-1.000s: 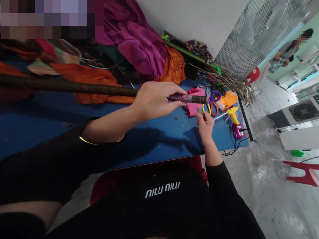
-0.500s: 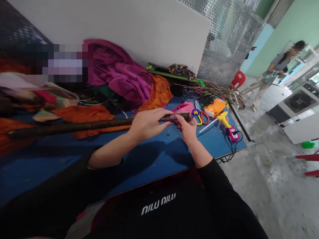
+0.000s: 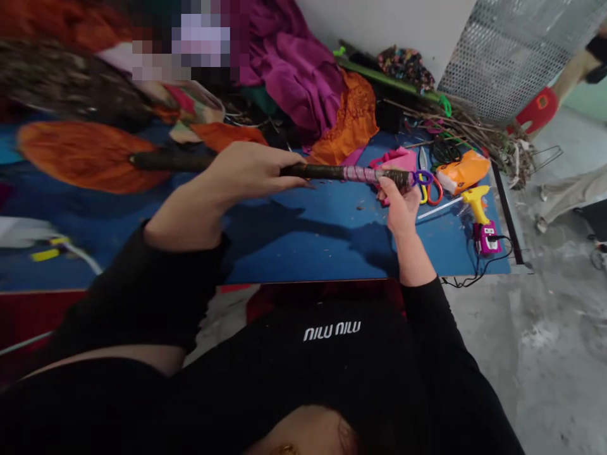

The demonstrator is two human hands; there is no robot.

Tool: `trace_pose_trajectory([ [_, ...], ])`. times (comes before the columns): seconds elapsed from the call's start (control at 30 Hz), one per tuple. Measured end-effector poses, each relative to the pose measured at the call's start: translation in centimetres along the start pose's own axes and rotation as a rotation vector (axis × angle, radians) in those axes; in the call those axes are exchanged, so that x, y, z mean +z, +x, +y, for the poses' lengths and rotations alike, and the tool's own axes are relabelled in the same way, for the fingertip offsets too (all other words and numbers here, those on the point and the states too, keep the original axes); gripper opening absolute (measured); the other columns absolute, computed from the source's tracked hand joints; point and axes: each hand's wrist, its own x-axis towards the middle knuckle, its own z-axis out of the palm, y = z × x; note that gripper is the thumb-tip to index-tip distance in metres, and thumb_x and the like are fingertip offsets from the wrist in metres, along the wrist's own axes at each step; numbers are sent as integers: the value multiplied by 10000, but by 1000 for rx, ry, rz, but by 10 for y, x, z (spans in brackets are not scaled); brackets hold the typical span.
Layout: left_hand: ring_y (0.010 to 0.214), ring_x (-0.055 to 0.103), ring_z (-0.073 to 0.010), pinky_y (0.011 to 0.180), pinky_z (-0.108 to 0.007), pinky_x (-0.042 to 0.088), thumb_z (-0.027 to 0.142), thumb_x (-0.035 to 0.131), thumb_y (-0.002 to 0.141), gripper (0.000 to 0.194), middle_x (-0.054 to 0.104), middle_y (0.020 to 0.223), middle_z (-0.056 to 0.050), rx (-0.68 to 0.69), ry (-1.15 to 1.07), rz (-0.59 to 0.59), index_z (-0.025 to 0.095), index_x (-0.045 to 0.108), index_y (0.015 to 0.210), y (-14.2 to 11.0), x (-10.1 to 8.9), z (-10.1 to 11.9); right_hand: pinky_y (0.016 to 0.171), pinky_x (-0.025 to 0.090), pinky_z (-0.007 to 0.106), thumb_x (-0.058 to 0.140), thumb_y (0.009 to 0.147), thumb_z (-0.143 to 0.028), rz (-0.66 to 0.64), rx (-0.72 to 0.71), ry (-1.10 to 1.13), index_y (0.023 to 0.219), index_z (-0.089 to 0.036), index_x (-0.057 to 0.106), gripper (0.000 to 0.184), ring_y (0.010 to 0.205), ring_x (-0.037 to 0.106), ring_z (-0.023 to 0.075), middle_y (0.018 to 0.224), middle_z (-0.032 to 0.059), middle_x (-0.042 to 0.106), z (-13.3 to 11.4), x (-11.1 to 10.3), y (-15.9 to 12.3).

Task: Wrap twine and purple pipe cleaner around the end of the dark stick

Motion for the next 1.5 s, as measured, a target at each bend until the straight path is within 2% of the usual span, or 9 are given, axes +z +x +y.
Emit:
trace_pose_trajectory([
  [0.2,948,662,-285,801,-380,408,629,532,1062,432,741,966,-77,-8,85,122,247,733,1044,-7,14,4,618,596,311,895,782,-568,-311,209,-410,974,-216,781,417,602,642,125,733,-26,728,-17,-40,-23],
  [0.37,983,743,-366,776,-409,412,690,616,968,434,763,967,-117,-6,54,97,273,733,977,-7,35,4,952,650,474,442,1132,-554,-195,-380,-1107,1227,-192,776,501,986,776,256,1053,122,793,-51,-55,-40],
  [0.47,973,760,-385,756,-412,425,657,621,951,400,773,949,-123,16,84,83,275,736,943,-9,44,3,1127,564,565,423,1128,-598,-465,-558,-1453,1565,-152,579,644,1369,669,374,1442,236,691,-54,-39,-22],
  [0.67,855,757,-337,731,-430,462,614,520,1018,430,783,859,-116,67,120,249,271,755,908,-5,59,-8,850,494,384,349,1155,-542,-757,-483,-1764,1358,-88,666,589,1042,707,302,1135,209,782,-24,-16,5],
  [0.83,1263,705,-400,1173,-596,430,894,641,892,715,809,1233,-149,198,-153,647,262,765,1204,-18,47,6,687,370,341,400,1124,-644,-623,-429,-1639,1209,-150,697,583,863,681,251,1052,156,803,-11,-35,5],
  [0.97,1121,726,-316,1121,-553,470,934,510,974,665,787,999,-72,23,-489,947,308,723,907,-35,34,20,626,277,331,438,1089,-700,-522,-317,-1391,1087,-207,685,551,711,605,214,890,88,769,-5,-44,1],
  [1.1,1091,719,-279,977,-461,521,976,561,898,670,759,943,-35,-181,-1035,897,311,632,861,-22,25,30,626,250,314,486,1060,-689,-490,-201,-1161,968,-242,662,489,652,529,185,759,27,682,-6,-34,-6],
  [1.27,969,706,-261,781,-389,528,954,526,938,675,714,884,-52,-3,-1542,597,300,685,993,5,1,61,610,331,276,478,1045,-707,-598,82,-742,883,-239,657,527,590,505,133,656,-31,602,-16,-4,-21],
  [1.5,446,28,-91,426,-292,101,768,154,1138,714,82,587,78,-187,-1968,696,238,278,677,16,-35,102,535,338,253,523,897,-942,-579,236,-361,807,-237,624,717,527,429,83,579,-72,503,-13,36,-49],
])
